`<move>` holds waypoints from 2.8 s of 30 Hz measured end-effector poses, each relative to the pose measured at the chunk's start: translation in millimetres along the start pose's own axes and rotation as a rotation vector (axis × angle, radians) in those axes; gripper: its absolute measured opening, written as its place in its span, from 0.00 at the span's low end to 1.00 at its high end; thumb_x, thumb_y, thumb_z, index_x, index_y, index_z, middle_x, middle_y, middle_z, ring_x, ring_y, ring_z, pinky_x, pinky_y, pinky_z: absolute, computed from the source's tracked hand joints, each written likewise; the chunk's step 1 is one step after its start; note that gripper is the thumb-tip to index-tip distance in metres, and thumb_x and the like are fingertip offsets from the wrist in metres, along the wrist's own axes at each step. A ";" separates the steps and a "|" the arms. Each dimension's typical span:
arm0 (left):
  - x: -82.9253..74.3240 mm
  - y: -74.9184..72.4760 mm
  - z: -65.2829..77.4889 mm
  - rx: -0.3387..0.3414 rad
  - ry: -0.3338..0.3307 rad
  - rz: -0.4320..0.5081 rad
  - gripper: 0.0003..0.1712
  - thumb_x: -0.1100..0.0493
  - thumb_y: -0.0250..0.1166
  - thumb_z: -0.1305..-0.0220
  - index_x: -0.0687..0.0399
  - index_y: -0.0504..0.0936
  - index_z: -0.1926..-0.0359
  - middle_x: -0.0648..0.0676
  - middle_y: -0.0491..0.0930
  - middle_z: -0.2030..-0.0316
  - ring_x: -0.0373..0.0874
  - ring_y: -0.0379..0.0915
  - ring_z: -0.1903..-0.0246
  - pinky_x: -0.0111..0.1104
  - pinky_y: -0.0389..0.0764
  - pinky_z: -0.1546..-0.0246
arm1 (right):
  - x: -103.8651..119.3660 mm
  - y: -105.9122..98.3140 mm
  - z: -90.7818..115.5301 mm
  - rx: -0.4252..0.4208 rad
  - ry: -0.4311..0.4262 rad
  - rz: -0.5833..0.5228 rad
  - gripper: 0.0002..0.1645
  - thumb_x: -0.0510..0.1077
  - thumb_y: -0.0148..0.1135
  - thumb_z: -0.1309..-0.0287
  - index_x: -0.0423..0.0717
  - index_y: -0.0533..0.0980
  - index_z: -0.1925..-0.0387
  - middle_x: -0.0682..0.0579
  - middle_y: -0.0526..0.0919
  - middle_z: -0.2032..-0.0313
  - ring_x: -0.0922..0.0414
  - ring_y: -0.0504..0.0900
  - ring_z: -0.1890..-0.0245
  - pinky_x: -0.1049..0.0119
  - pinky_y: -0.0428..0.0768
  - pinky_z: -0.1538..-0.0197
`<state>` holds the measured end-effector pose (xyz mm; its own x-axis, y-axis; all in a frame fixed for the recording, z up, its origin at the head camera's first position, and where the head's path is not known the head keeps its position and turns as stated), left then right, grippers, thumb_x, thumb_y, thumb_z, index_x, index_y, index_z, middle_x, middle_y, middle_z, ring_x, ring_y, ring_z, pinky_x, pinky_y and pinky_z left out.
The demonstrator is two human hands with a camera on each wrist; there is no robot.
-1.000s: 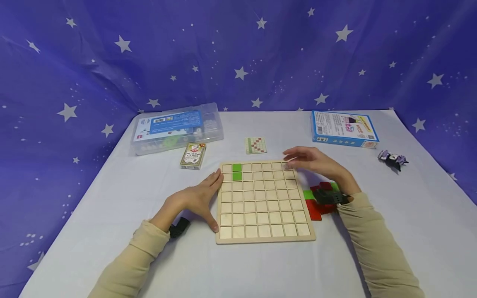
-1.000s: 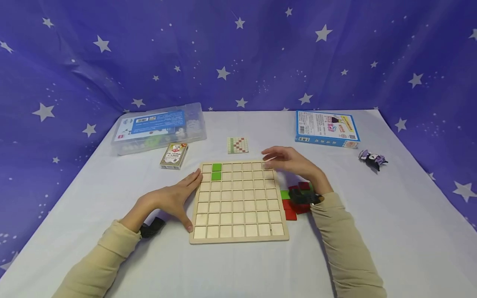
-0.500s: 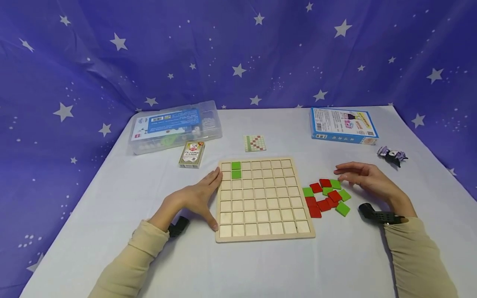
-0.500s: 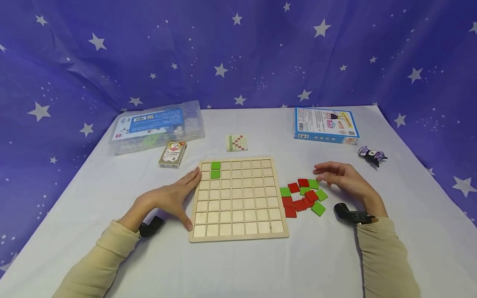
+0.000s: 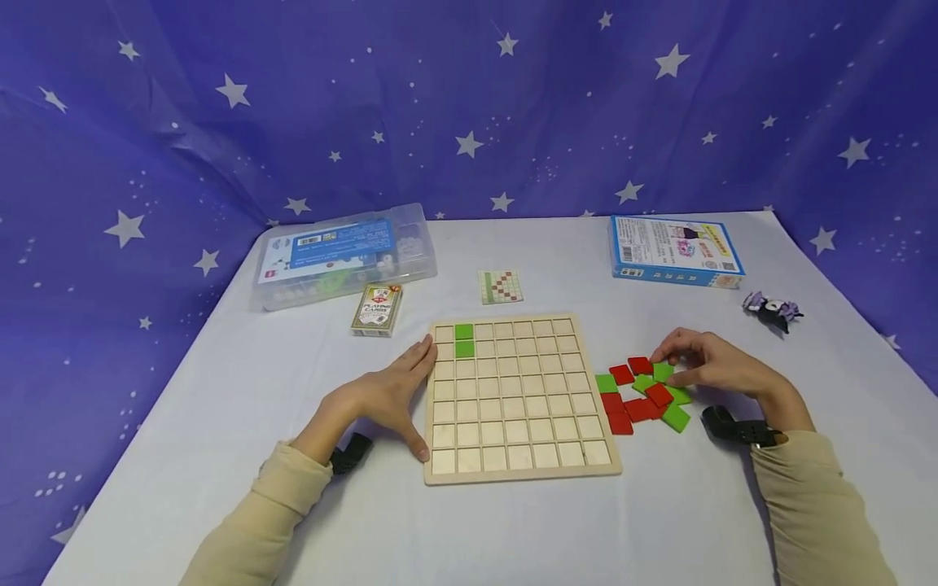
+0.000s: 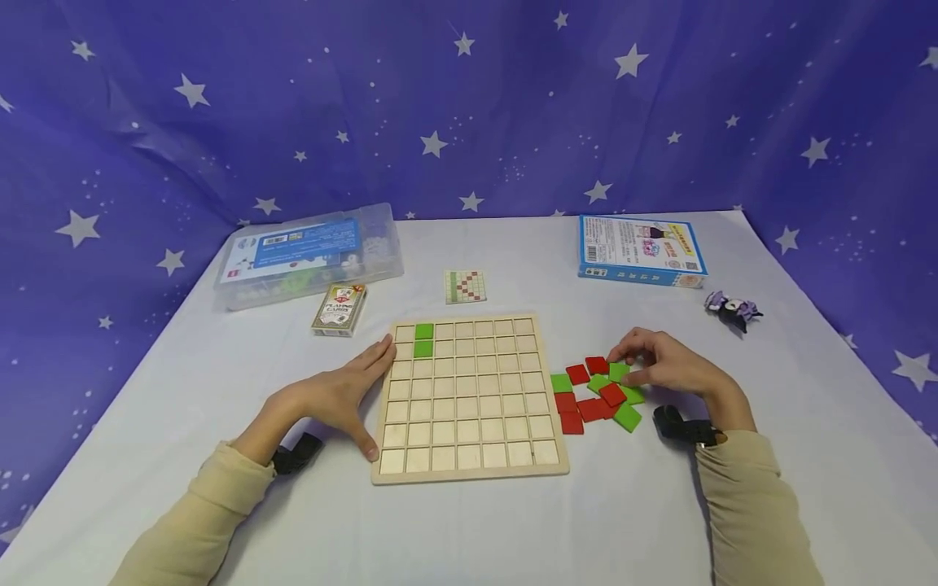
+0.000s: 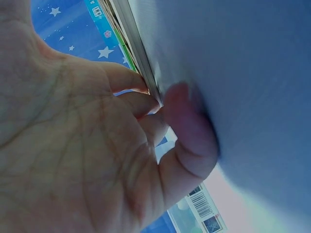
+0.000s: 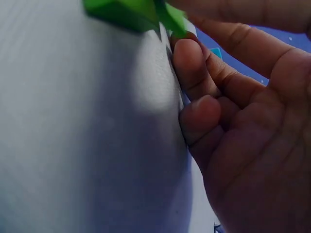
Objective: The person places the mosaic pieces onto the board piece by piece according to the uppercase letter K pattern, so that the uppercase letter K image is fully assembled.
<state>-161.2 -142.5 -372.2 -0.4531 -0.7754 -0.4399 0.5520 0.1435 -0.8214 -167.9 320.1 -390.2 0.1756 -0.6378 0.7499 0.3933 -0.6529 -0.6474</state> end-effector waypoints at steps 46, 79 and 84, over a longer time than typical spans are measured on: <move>-0.2 -0.1 -0.6 -0.003 0.007 -0.028 0.85 0.37 0.81 0.70 0.64 0.32 0.25 0.61 0.24 0.25 0.56 0.24 0.25 0.50 0.49 0.28 | 5.5 6.9 -7.5 -0.280 0.074 -0.066 0.23 0.45 0.62 0.37 0.30 0.77 0.49 0.58 0.87 0.71 0.58 0.86 0.73 0.78 0.77 0.60; -0.8 -2.1 -1.2 0.021 -0.029 -0.007 0.86 0.37 0.81 0.70 0.61 0.30 0.25 0.58 0.22 0.25 0.53 0.22 0.24 0.49 0.51 0.28 | 147.8 117.3 -115.0 -0.049 -0.134 -0.226 0.13 0.38 0.69 0.49 0.37 0.85 0.60 0.42 0.88 0.65 0.53 0.86 0.74 0.62 0.83 0.69; -2.3 -2.7 -2.6 0.030 -0.039 -0.008 0.86 0.35 0.81 0.70 0.60 0.29 0.25 0.57 0.21 0.25 0.52 0.21 0.24 0.49 0.51 0.28 | 159.7 137.3 -130.0 -0.058 -0.105 -0.143 0.10 0.38 0.68 0.47 0.38 0.85 0.62 0.43 0.88 0.68 0.57 0.84 0.79 0.65 0.81 0.73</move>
<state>-163.5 -139.5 -369.9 -0.4299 -0.8000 -0.4186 0.5696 0.1194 -0.8132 -203.1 75.4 -377.1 0.2159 -0.4929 0.8429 0.3688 -0.7581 -0.5378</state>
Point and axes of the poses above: each hand's wrist, its own z-axis away from the middle knuckle, its own y-axis out of the palm, x = y × z, the point moved 2 cm from there along -z, towards the middle knuckle
